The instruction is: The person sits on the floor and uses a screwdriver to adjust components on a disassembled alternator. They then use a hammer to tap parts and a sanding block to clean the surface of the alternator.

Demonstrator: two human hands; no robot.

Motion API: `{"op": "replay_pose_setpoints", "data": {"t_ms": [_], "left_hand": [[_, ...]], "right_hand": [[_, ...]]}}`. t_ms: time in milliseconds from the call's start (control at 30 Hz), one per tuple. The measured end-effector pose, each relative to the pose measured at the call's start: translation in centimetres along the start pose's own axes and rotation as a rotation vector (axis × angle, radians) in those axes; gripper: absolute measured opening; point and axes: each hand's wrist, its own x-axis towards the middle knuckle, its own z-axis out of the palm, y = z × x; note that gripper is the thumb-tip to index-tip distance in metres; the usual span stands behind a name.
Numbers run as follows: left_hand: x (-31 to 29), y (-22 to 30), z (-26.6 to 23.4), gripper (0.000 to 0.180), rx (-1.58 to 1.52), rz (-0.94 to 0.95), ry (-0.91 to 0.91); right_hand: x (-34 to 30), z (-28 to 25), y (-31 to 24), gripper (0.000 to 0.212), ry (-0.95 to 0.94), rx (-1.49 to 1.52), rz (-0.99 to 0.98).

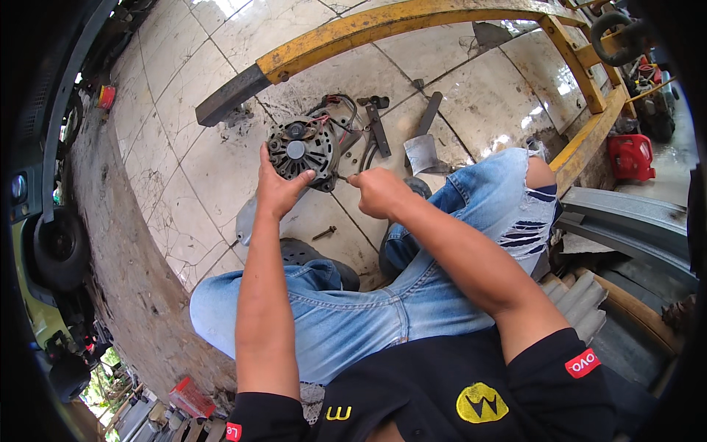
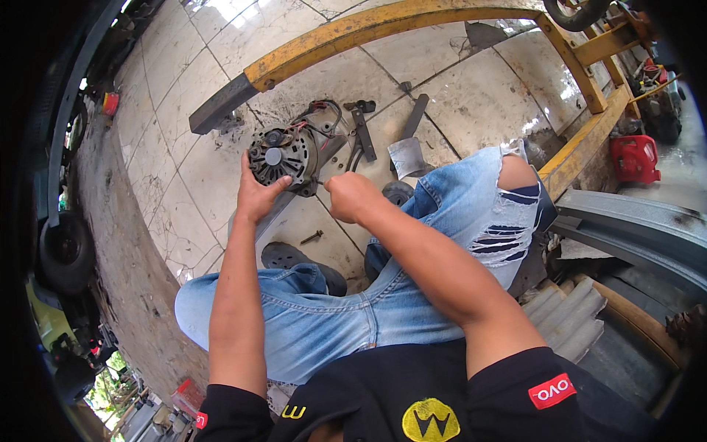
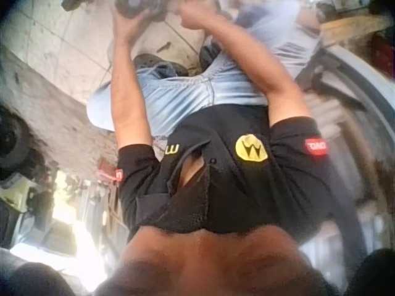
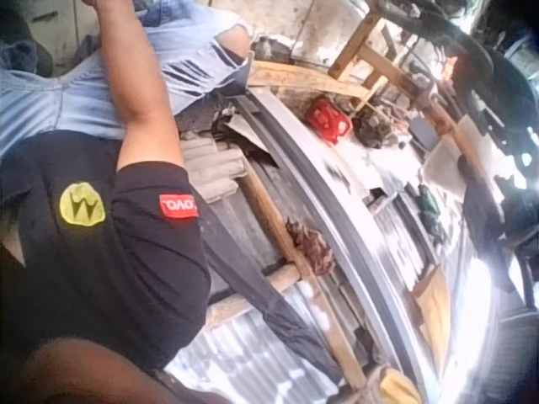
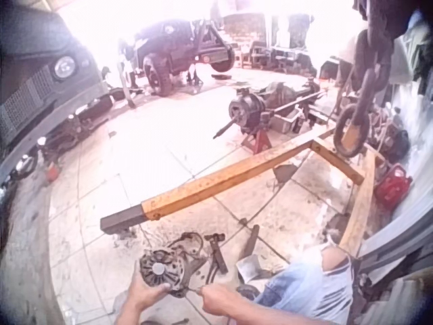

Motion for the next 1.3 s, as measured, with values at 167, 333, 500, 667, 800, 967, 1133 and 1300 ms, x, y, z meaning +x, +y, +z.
{"op": "replay_pose_setpoints", "data": {"t_ms": [167, 333, 500, 667, 800, 967, 1133, 1300], "left_hand": [[0.1, 0.4, -0.2, 0.119, -0.008, 0.005, 0.005], [-0.1, 1.2, 0.3, 0.119, -0.035, -0.032, 0.012], [-0.2, 0.4, 0.5, 0.122, -0.005, -0.013, 0.032], [0.1, 0.2, 0.0, 0.122, -0.009, -0.021, 0.016], [0.2, 0.7, 0.4, 0.122, 0.009, 0.002, 0.02], [0.0, 0.2, -0.2, 0.12, -0.044, 0.009, 0.002], [-0.4, 1.8, 0.3, 0.12, 0.037, -0.012, 0.025], [-0.4, 0.2, -0.1, 0.122, 0.004, -0.007, 0.016]], "right_hand": [[0.4, -0.3, -0.3, 0.039, 0.097, -0.072, 0.108], [0.8, 1.7, -0.3, 0.039, 0.245, -0.034, 0.187], [0.3, 1.8, 0.1, 0.04, 0.107, -0.061, 0.076], [0.0, 0.0, -0.5, 0.04, 0.065, -0.075, 0.094], [0.2, 0.2, 0.2, 0.032, 0.129, -0.078, 0.077], [-0.9, -0.9, -0.6, 0.024, 0.012, -0.068, 0.067], [-0.1, -0.3, -0.1, 0.036, 0.085, 0.012, 0.066], [-0.6, -2.0, -0.9, 0.04, 0.025, 0.042, 0.079]]}}
